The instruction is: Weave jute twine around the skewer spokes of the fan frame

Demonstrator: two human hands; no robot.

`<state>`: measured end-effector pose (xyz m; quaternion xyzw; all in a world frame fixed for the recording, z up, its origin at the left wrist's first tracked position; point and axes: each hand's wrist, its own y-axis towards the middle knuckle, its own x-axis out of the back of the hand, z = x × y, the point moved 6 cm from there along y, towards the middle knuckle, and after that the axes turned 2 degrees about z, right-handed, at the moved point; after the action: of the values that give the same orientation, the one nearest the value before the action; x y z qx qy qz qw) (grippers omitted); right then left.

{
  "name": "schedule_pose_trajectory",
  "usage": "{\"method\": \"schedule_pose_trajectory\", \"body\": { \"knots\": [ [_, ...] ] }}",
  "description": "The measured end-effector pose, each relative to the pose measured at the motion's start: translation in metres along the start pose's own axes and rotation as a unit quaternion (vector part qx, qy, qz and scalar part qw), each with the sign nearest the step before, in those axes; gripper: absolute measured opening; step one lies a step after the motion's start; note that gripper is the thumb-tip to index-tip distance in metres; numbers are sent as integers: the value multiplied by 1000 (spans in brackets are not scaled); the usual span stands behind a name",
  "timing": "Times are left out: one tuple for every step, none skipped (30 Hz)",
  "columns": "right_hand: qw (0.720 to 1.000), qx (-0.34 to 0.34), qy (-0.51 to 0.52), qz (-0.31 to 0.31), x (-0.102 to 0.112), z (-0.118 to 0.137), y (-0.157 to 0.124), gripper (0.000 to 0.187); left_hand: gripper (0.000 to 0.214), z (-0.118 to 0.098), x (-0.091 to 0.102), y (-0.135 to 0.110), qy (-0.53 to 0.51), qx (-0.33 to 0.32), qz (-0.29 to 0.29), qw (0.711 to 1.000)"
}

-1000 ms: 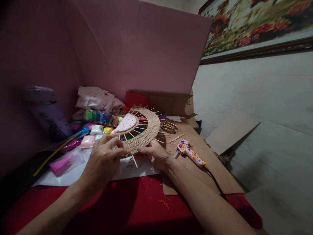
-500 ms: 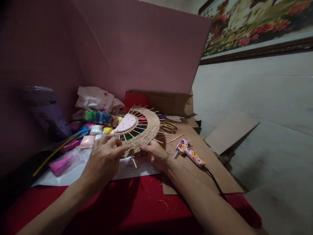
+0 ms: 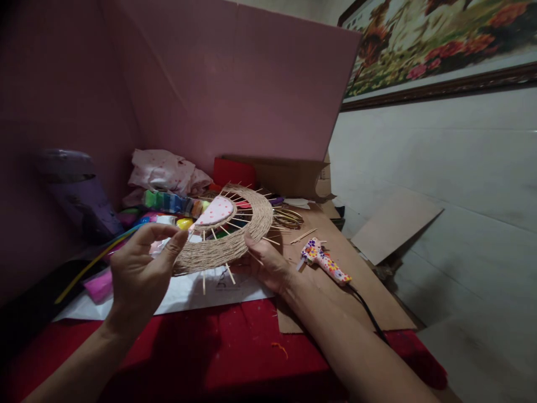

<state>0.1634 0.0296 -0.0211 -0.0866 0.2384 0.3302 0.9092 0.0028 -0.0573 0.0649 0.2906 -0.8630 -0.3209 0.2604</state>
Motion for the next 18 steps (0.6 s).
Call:
{"method": "schedule_pose_trajectory", "body": {
  "knots": [
    [1000, -5, 8, -7, 1, 0, 0, 35, 16, 4, 1, 1, -28, 37, -1, 999],
    [1000, -10, 17, -13, 2, -1, 0, 36, 19, 9, 1, 2, -61, 71, 0, 996],
    [999, -13, 27, -18, 2, 0, 0, 37, 21, 14, 0, 3, -95, 102, 0, 990],
    [999, -12, 36, -22, 2, 0, 0, 38, 23, 19, -1, 4, -128, 127, -1, 984],
    [999, -10, 44, -24, 2, 1, 1, 39, 24, 23, -2, 5, -155, 145, -7, 977],
    [998, -10, 51, -26, 2, 2, 1, 40, 24, 28, -3, 7, -175, 158, -15, 972],
    [998, -10, 57, -28, 1, 3, 1, 41, 24, 33, -3, 8, -186, 165, -25, 968],
    [998, -9, 62, -30, 1, 4, 1, 42, 24, 38, -3, 10, -192, 175, -36, 965],
    [997, -9, 67, -31, 1, 4, 1, 43, 26, 43, -4, 11, -200, 193, -45, 960],
    [997, -8, 71, -32, 2, 5, 1, 43, 29, 48, -5, 11, -210, 218, -51, 952],
    [997, -7, 74, -33, 2, 5, 1, 43, 32, 52, -6, 10, -222, 248, -51, 942],
    [996, -5, 77, -34, 3, 5, 1, 43, 33, 55, -8, 9, -238, 279, -47, 929],
    [996, -6, 79, -36, 4, 5, 1, 43, 33, 57, -11, 7, -255, 309, -37, 915],
    [996, -8, 80, -39, 5, 4, 1, 43, 31, 58, -14, 5, -273, 337, -23, 901],
    [996, -10, 80, -41, 6, 4, 1, 42, 27, 58, -17, 3, -292, 363, -4, 885],
    [996, -11, 80, -43, 7, 3, 2, 42, 22, 58, -22, 1, -316, 384, 21, 868],
    [996, -11, 78, -42, 7, 3, 2, 41, 17, 57, -27, -1, -342, 401, 53, 848],
    [996, -9, 76, -41, 7, 3, 2, 40, 13, 56, -32, -3, -367, 416, 89, 827]
  ]
}}
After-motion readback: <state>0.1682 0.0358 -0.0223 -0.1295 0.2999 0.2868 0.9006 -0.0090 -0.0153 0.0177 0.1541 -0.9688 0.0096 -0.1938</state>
